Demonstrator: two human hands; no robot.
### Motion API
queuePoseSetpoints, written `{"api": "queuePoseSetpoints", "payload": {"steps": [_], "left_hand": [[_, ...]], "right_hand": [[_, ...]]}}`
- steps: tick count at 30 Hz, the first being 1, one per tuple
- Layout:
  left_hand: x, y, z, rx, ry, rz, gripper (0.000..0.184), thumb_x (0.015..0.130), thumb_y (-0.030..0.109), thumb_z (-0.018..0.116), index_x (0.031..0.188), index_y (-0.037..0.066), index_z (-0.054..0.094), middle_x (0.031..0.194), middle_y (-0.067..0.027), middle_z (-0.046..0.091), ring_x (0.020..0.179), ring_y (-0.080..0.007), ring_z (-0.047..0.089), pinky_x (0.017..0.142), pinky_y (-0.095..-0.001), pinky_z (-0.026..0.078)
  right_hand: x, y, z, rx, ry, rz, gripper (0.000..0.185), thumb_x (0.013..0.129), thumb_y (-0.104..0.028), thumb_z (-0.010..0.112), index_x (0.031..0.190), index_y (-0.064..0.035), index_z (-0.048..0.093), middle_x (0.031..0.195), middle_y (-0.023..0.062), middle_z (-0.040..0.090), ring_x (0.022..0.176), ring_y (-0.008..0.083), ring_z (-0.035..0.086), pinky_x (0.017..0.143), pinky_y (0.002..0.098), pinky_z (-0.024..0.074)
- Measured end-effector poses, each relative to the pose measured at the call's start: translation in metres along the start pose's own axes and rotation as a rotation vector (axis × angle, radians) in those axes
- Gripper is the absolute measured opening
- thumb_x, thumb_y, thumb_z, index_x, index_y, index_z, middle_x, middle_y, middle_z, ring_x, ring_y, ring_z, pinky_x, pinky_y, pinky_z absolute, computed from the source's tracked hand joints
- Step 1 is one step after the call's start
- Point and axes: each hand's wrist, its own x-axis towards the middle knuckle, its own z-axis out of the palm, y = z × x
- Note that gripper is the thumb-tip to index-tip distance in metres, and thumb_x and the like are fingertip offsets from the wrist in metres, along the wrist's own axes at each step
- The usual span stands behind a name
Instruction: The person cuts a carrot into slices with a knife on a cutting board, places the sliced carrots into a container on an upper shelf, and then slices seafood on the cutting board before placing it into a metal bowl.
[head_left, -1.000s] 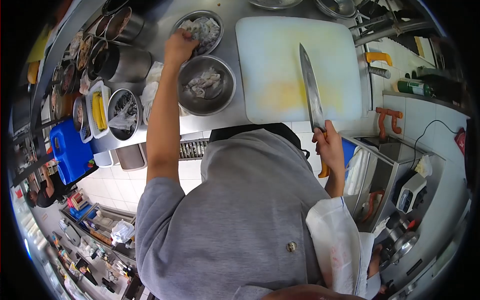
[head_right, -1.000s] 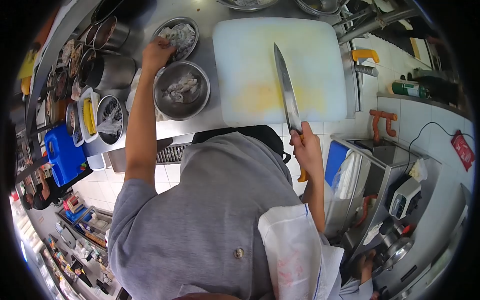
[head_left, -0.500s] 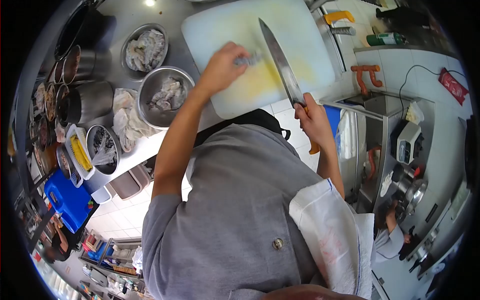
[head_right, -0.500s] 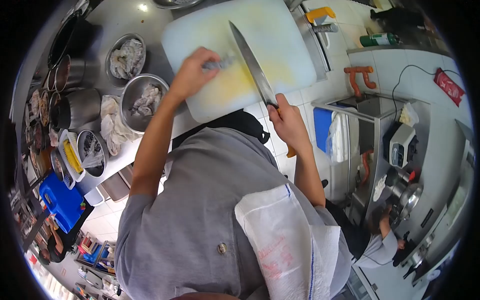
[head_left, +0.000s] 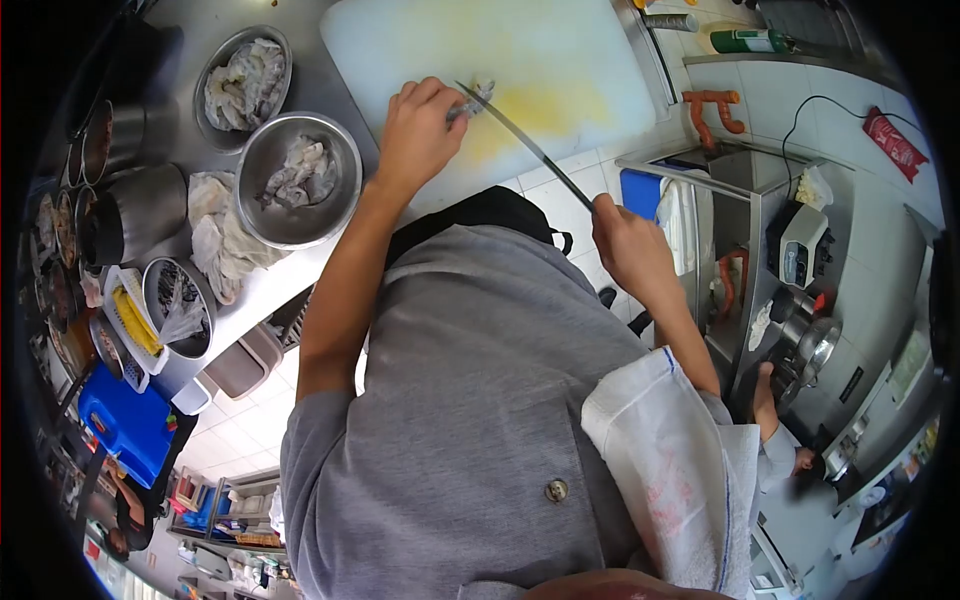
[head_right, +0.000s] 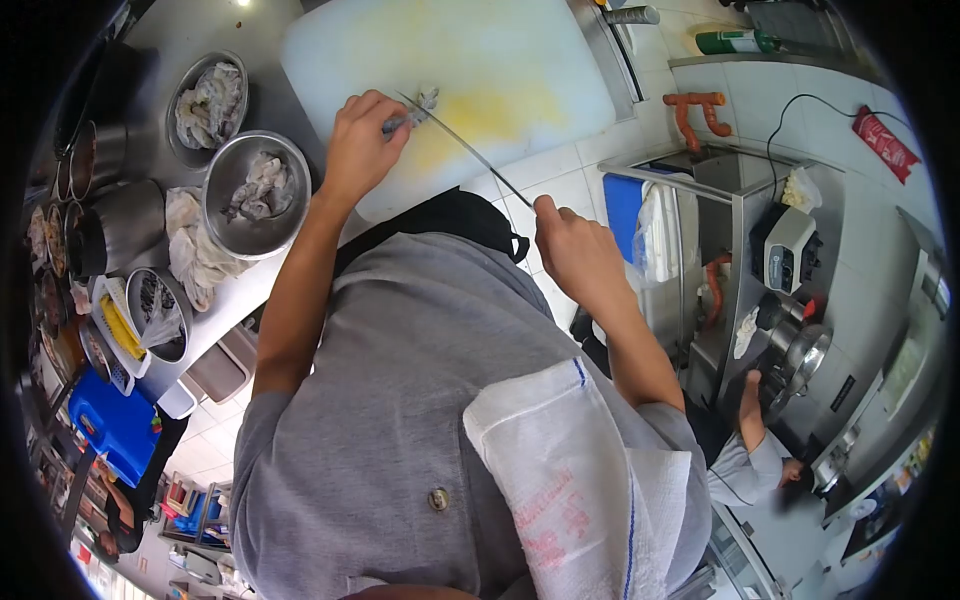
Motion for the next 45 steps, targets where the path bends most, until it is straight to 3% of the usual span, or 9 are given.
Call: {"api": "queuePoseSetpoints", "payload": {"steps": [13, 19, 22, 24, 28, 34, 36, 40, 45], "left_hand": [[-0.006, -0.005, 0.011, 0.084, 0.072, -0.027, 0.015, 0.075, 0.01, 0.072, 0.088, 0.005, 0.067, 0.088, -0.0084, 0.064, 0.086, -0.0308, 0.06, 0.079, -0.0424, 0.045], [-0.015, -0.005, 0.001, 0.221, 0.139, -0.026, 0.03, 0.075, 0.015, 0.073, 0.103, 0.009, 0.063, 0.086, -0.0087, 0.061, 0.086, -0.0318, 0.059, 0.078, -0.0437, 0.044], [-0.012, -0.009, -0.002, 0.279, -0.014, -0.021, 0.037, 0.077, 0.018, 0.074, 0.11, 0.009, 0.061, 0.091, -0.0105, 0.061, 0.087, -0.0332, 0.06, 0.08, -0.0454, 0.044], [-0.003, -0.007, 0.001, 0.006, -0.07, -0.263, 0.038, 0.077, 0.022, 0.075, 0.11, 0.009, 0.061, 0.096, -0.0123, 0.061, 0.09, -0.0347, 0.061, 0.079, -0.0458, 0.047], [0.02, 0.015, 0.028, -0.167, 0.089, -0.293, 0.044, 0.078, 0.026, 0.075, 0.115, 0.007, 0.062, 0.102, -0.0156, 0.059, 0.081, -0.0348, 0.063, 0.073, -0.0441, 0.053], [0.045, 0.03, 0.06, 0.211, -0.111, -0.049, 0.036, 0.078, 0.025, 0.071, 0.111, 0.011, 0.067, 0.105, -0.0247, 0.054, 0.09, -0.0406, 0.063, 0.077, -0.0473, 0.055], [0.052, 0.036, 0.057, 0.184, -0.26, -0.105, 0.036, 0.076, 0.023, 0.073, 0.11, 0.012, 0.068, 0.102, -0.021, 0.056, 0.09, -0.0393, 0.063, 0.082, -0.0438, 0.054], [0.045, 0.021, 0.042, 0.059, -0.27, -0.14, 0.033, 0.074, 0.02, 0.073, 0.107, 0.012, 0.07, 0.101, -0.0188, 0.056, 0.088, -0.0369, 0.063, 0.082, -0.0429, 0.054], [-0.004, 0.032, -0.071, -0.067, -0.048, -0.293, 0.025, 0.073, 0.016, 0.074, 0.096, 0.009, 0.071, 0.095, -0.0156, 0.06, 0.086, -0.0335, 0.065, 0.078, -0.0409, 0.055]], "right_hand": [[0.053, 0.002, 0.048, -0.041, -0.016, -0.081, 0.015, 0.09, -0.011, 0.052, 0.1, -0.0068, 0.042, 0.074, 0.0189, 0.064, 0.069, 0.0419, 0.066, 0.058, 0.0521, 0.051], [0.026, 0.016, 0.035, 0.039, -0.103, 0.053, 0.017, 0.088, -0.009, 0.053, 0.1, -0.0067, 0.042, 0.074, 0.0199, 0.065, 0.071, 0.0439, 0.064, 0.062, 0.0537, 0.0499], [0.027, 0.019, 0.025, 0.252, -0.08, -0.023, 0.015, 0.09, -0.01, 0.053, 0.098, -0.0059, 0.042, 0.069, 0.0208, 0.063, 0.068, 0.0438, 0.063, 0.06, 0.0534, 0.0469], [0.024, 0.019, 0.022, 0.42, -0.016, 0.035, 0.014, 0.094, -0.011, 0.053, 0.097, -0.0047, 0.042, 0.065, 0.0219, 0.06, 0.065, 0.0447, 0.06, 0.057, 0.0516, 0.0437], [0.021, 0.026, 0.025, 0.604, 0.097, 0.061, 0.014, 0.097, -0.011, 0.053, 0.096, -0.0039, 0.041, 0.062, 0.0223, 0.057, 0.061, 0.0445, 0.059, 0.054, 0.0488, 0.0418], [0.023, 0.034, 0.025, 0.717, 0.128, 0.247, 0.014, 0.098, -0.011, 0.054, 0.096, -0.0019, 0.043, 0.064, 0.0185, 0.06, 0.057, 0.0351, 0.061, 0.055, 0.0417, 0.0458], [0.025, 0.048, 0.035, 0.717, 0.163, 0.233, 0.015, 0.099, -0.013, 0.053, 0.099, 0.0, 0.046, 0.062, 0.0133, 0.059, 0.049, 0.0215, 0.056, 0.048, 0.0353, 0.044], [0.028, 0.048, 0.026, 0.838, 0.159, 0.306, 0.011, 0.101, -0.014, 0.05, 0.099, -0.0035, 0.048, 0.062, 0.0039, 0.056, 0.046, 0.0086, 0.05, 0.041, 0.0263, 0.0399], [0.039, 0.055, 0.026, 0.812, 0.169, 0.255, 0.014, 0.101, -0.013, 0.049, 0.092, -0.004, 0.044, 0.062, 0.0047, 0.055, 0.043, 0.0088, 0.048, 0.039, 0.0263, 0.0387]]}}
